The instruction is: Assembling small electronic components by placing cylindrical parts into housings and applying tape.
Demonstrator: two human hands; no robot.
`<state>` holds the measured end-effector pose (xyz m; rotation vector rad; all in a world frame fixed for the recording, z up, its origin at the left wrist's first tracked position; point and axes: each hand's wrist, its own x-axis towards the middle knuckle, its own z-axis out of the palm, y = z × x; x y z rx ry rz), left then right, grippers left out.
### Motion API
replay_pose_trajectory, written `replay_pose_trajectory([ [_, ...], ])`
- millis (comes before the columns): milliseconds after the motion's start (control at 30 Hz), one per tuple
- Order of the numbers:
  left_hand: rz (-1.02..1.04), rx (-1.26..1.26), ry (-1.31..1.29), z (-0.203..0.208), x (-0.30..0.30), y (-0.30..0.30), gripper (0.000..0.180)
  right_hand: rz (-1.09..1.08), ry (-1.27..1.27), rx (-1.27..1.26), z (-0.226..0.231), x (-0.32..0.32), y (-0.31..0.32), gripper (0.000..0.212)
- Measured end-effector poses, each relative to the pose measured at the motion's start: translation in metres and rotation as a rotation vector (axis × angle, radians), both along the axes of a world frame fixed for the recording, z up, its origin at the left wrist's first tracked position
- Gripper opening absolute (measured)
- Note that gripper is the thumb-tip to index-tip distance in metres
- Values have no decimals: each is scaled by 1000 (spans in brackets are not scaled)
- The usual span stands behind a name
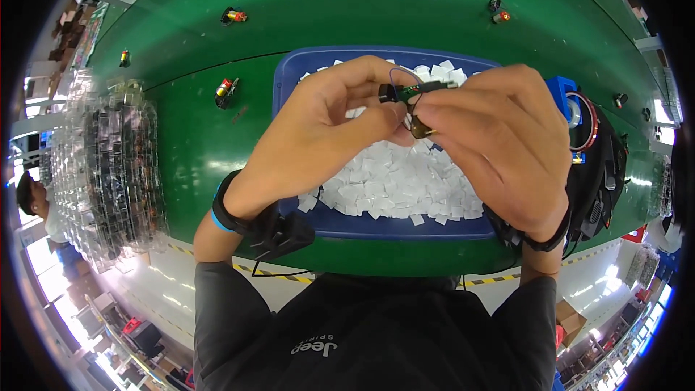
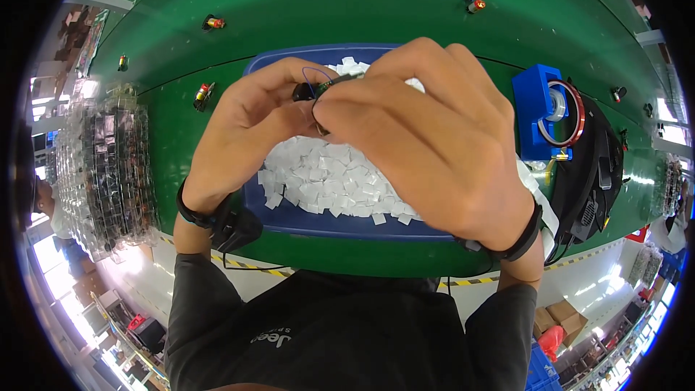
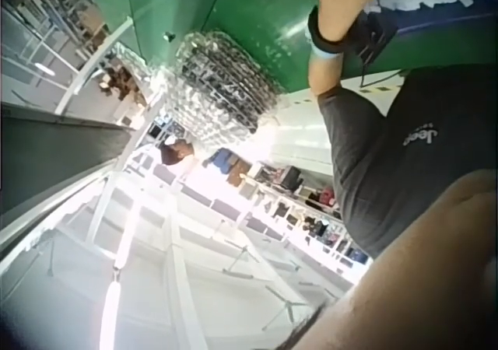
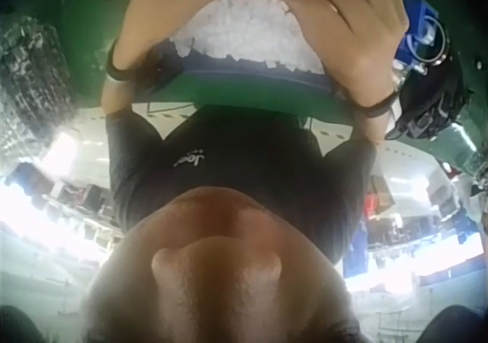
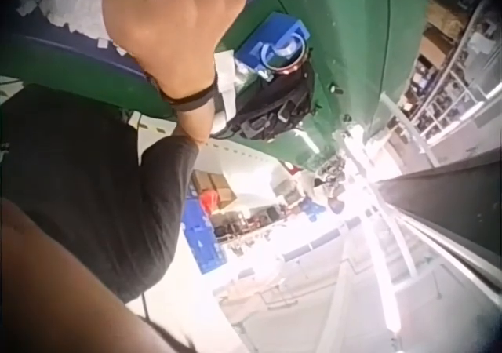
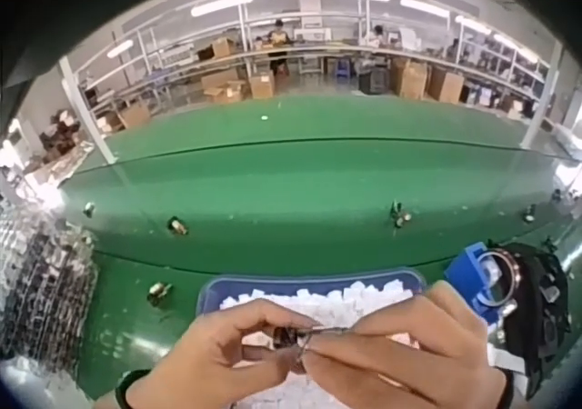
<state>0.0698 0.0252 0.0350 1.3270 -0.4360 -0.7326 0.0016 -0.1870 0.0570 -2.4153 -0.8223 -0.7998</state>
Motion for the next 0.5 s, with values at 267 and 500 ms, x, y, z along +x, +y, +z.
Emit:
replay_pose_trajectory([
  [267, -21, 210, -255, 13, -5, 2, 38, -125, -123, -146, -1, -3, 9, 32],
  [500, 29, 91, -242, 9, -9, -5, 38, -109, -147, -89, -5, 1, 7, 34],
])
